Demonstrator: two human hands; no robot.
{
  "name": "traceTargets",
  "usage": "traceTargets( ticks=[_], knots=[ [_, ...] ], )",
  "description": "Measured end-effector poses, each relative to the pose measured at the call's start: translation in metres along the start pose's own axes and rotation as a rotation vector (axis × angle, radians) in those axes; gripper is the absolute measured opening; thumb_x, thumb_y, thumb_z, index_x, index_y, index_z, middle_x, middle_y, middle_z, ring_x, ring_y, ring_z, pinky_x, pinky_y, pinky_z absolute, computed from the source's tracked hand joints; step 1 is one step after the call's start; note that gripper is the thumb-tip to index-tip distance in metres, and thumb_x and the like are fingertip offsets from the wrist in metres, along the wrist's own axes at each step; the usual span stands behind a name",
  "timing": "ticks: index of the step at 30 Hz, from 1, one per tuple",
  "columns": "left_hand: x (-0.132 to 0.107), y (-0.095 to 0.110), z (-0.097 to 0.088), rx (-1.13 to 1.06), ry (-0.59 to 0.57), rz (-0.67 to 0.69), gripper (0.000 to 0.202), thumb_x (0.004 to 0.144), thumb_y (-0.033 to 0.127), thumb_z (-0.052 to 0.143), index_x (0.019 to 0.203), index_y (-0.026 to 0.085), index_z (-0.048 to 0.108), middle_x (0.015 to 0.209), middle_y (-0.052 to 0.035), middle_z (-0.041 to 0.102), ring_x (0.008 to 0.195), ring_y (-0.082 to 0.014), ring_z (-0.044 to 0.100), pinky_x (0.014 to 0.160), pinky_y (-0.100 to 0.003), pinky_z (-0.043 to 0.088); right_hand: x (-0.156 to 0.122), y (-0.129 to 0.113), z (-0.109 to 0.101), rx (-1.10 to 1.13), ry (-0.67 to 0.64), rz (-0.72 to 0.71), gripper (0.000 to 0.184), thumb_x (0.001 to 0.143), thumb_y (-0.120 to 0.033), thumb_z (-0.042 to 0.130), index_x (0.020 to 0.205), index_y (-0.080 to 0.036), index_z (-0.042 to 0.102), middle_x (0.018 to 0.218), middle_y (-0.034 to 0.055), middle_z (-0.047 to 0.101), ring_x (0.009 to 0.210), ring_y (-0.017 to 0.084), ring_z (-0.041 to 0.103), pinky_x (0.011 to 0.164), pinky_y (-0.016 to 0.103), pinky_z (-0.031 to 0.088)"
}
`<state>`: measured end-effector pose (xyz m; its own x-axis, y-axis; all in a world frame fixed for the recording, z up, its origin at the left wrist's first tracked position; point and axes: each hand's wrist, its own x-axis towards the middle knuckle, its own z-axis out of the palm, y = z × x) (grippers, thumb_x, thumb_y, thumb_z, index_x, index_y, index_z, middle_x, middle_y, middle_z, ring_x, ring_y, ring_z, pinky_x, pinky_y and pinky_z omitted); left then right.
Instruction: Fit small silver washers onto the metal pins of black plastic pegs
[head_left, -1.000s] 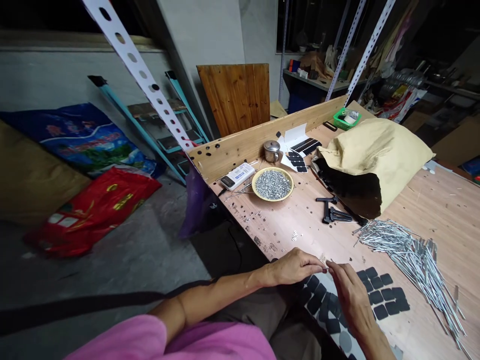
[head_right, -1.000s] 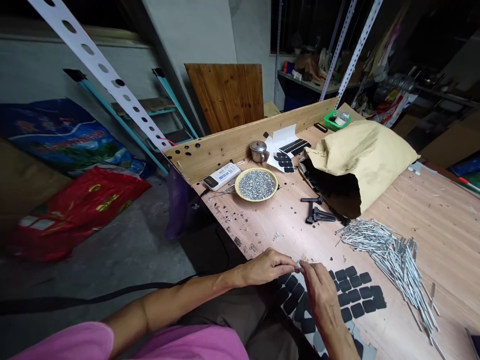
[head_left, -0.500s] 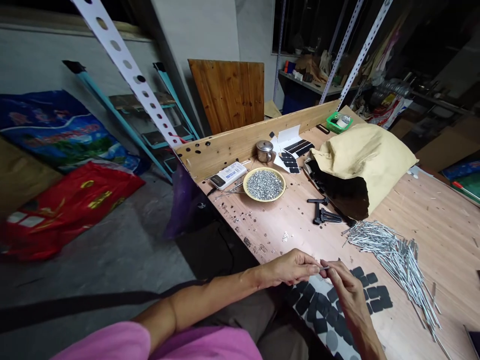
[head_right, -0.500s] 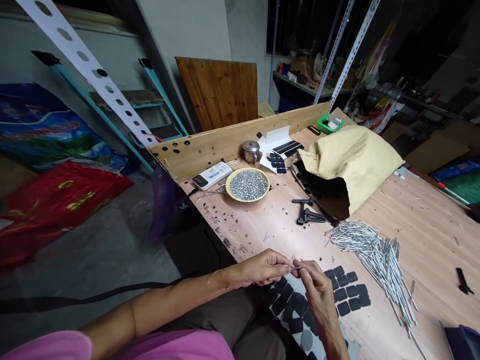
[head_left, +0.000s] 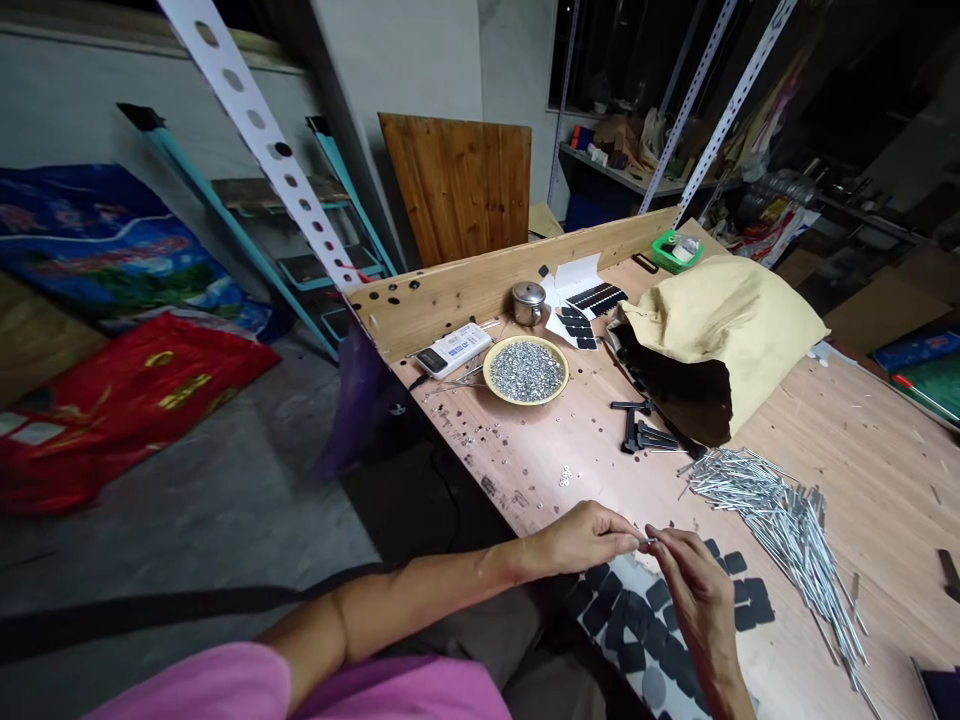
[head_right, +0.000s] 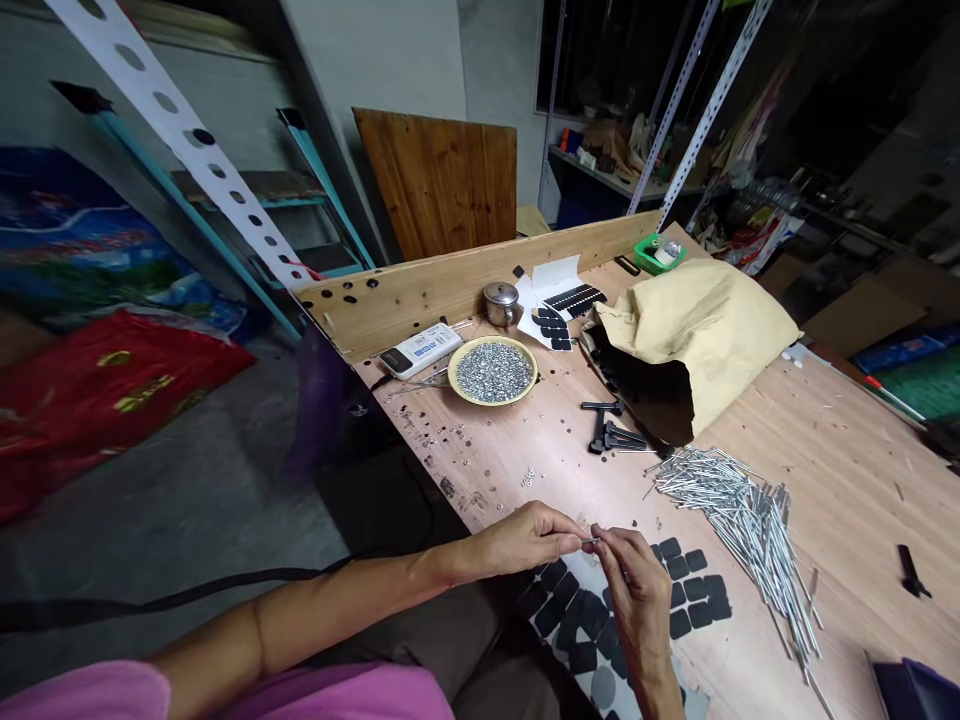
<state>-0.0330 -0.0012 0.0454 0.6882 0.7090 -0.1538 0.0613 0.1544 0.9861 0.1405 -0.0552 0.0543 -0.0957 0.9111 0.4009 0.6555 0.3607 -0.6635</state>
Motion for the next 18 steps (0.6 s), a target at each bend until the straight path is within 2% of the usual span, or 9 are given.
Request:
traceTargets(
  ticks=[2, 5, 9, 11, 13, 15, 18],
  knots=[
    [0.001, -0.001, -0.001, -0.001, -0.027, 0.008, 0.031, 0.083, 0.027, 0.049, 0.097, 0.011, 0.071, 0.083, -0.0058, 0.072, 0.074, -0.0155, 0.062, 0.070, -0.022, 0.045, 0.001, -0.003, -0.001, 0.007, -0.002, 0.004, 0.018, 0.085, -0.027, 0.056, 0.095, -0.025, 0.071, 0.078, 0.0040, 0.068, 0.066, 0.014, 0.066, 0.055, 0.021, 0.053],
    [0.002, -0.003, -0.006, 0.019, -0.012, 0.097, 0.027, 0.082, 0.025, 0.052, 0.095, 0.013, 0.072, 0.090, -0.0046, 0.071, 0.082, -0.0146, 0.062, 0.076, -0.021, 0.044, 0.003, -0.007, -0.004, 0.006, -0.035, -0.014, 0.020, 0.087, -0.028, 0.053, 0.096, -0.024, 0.071, 0.079, 0.0048, 0.068, 0.066, 0.015, 0.066, 0.054, 0.021, 0.053],
    [0.002, -0.008, -0.011, 0.049, -0.119, 0.042, 0.032, 0.085, 0.031, 0.051, 0.100, 0.010, 0.070, 0.060, -0.0008, 0.064, 0.052, -0.0090, 0.054, 0.052, -0.018, 0.041, 0.002, -0.008, -0.006, -0.080, -0.077, -0.109, 0.024, 0.090, -0.026, 0.048, 0.101, -0.025, 0.069, 0.082, 0.0054, 0.068, 0.072, 0.015, 0.067, 0.059, 0.021, 0.054],
    [0.002, -0.011, -0.010, 0.119, -0.121, 0.088, 0.032, 0.087, 0.032, 0.049, 0.100, 0.011, 0.070, 0.064, -0.0017, 0.066, 0.053, -0.0093, 0.056, 0.052, -0.018, 0.041, 0.000, -0.005, -0.006, -0.146, -0.087, -0.162, 0.025, 0.091, -0.025, 0.046, 0.103, -0.024, 0.068, 0.084, 0.0059, 0.068, 0.075, 0.015, 0.067, 0.062, 0.021, 0.054],
    [0.002, -0.014, -0.007, 0.286, -0.032, 0.223, 0.028, 0.089, 0.029, 0.048, 0.099, 0.015, 0.070, 0.082, -0.0045, 0.071, 0.070, -0.0122, 0.063, 0.065, -0.019, 0.046, -0.002, -0.002, -0.005, -0.204, -0.078, -0.190, 0.025, 0.091, -0.023, 0.045, 0.103, -0.023, 0.067, 0.085, 0.0060, 0.067, 0.075, 0.015, 0.067, 0.063, 0.021, 0.054],
    [0.001, -0.017, -0.004, 0.538, 0.063, 0.352, 0.026, 0.090, 0.027, 0.047, 0.099, 0.018, 0.069, 0.091, -0.0052, 0.071, 0.081, -0.0143, 0.065, 0.072, -0.020, 0.046, -0.004, 0.001, -0.003, -0.248, -0.068, -0.198, 0.023, 0.092, -0.023, 0.044, 0.101, -0.022, 0.066, 0.083, 0.0054, 0.067, 0.074, 0.014, 0.067, 0.062, 0.021, 0.054],
    [0.000, -0.020, 0.000, 0.895, 0.122, 0.471, 0.025, 0.092, 0.026, 0.043, 0.100, 0.019, 0.066, 0.080, -0.0035, 0.070, 0.072, -0.0138, 0.066, 0.061, -0.019, 0.045, -0.006, 0.002, 0.000, -0.300, -0.065, -0.206, 0.023, 0.093, -0.023, 0.042, 0.100, -0.021, 0.063, 0.082, 0.0052, 0.065, 0.073, 0.014, 0.066, 0.061, 0.021, 0.053]
  ],
)
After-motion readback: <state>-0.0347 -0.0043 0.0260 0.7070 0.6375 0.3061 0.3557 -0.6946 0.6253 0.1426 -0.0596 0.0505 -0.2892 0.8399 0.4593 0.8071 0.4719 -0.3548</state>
